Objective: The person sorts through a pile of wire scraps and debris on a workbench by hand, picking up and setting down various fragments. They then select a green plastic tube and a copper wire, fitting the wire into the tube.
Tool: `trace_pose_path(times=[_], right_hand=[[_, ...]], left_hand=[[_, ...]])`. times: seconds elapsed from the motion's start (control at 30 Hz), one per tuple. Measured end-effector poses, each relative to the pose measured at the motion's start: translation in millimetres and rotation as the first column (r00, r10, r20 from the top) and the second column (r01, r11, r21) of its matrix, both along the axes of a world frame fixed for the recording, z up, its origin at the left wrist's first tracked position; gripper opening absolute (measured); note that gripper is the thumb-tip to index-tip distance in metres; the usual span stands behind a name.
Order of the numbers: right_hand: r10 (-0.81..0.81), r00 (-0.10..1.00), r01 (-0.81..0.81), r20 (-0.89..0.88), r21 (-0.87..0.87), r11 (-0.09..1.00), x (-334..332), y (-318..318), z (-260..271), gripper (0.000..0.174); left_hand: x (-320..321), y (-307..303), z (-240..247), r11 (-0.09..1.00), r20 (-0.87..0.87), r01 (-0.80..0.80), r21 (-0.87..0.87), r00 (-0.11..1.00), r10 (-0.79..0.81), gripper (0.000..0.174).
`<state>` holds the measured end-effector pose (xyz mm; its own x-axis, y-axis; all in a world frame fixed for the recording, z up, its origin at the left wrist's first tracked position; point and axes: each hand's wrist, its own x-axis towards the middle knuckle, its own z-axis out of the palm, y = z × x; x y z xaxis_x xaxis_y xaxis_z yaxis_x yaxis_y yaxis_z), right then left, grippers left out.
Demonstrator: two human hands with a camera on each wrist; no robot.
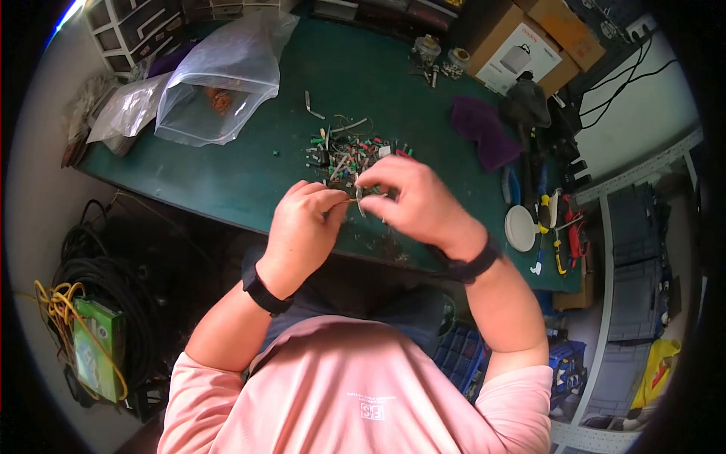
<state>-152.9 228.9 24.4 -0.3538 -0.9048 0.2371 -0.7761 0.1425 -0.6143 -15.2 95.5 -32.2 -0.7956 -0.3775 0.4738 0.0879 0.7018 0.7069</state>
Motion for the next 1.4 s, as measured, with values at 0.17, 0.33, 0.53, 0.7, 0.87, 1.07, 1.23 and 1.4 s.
trace_pose_path(times=[0.17,0.33,0.53,0.7,0.87,1.07,1.23,1.4], right_hand=[[-0.213,0.936,0.240,-0.280,0.064,0.969,-58,2,-14,0.018],[-0.106,0.930,0.141,-0.353,0.077,0.987,-65,-7,-36,0.022],[-0.002,0.903,0.059,-0.430,0.121,0.991,-44,-10,-29,0.016],[0.031,0.920,0.041,-0.391,0.172,0.984,-48,15,-18,0.017],[0.009,0.938,0.059,-0.345,0.186,0.981,-64,35,-10,0.013],[-0.192,0.961,0.228,-0.201,0.175,0.958,-87,34,0,0.016],[-0.123,0.987,0.144,-0.100,0.242,0.959,-92,26,-10,0.024],[-0.054,0.984,0.088,-0.172,0.201,0.976,-84,23,-23,0.028]], left_hand=[[10,-27,-7,0.984,-0.111,-0.175,-0.013,0.979,0.173,0.011],[14,-41,-14,0.956,-0.172,-0.279,-0.086,0.950,0.262,0.010],[8,-41,-23,0.937,-0.226,-0.345,-0.064,0.919,0.323,0.011],[7,-41,-25,0.931,-0.224,-0.348,-0.112,0.921,0.318,0.009],[6,-41,-25,0.930,-0.240,-0.344,-0.132,0.921,0.306,0.008],[6,-40,-26,0.926,-0.227,-0.340,-0.164,0.926,0.300,0.008],[6,-39,-26,0.918,-0.206,-0.357,-0.176,0.925,0.320,0.008],[6,-38,-25,0.921,-0.210,-0.348,-0.177,0.927,0.310,0.008]])
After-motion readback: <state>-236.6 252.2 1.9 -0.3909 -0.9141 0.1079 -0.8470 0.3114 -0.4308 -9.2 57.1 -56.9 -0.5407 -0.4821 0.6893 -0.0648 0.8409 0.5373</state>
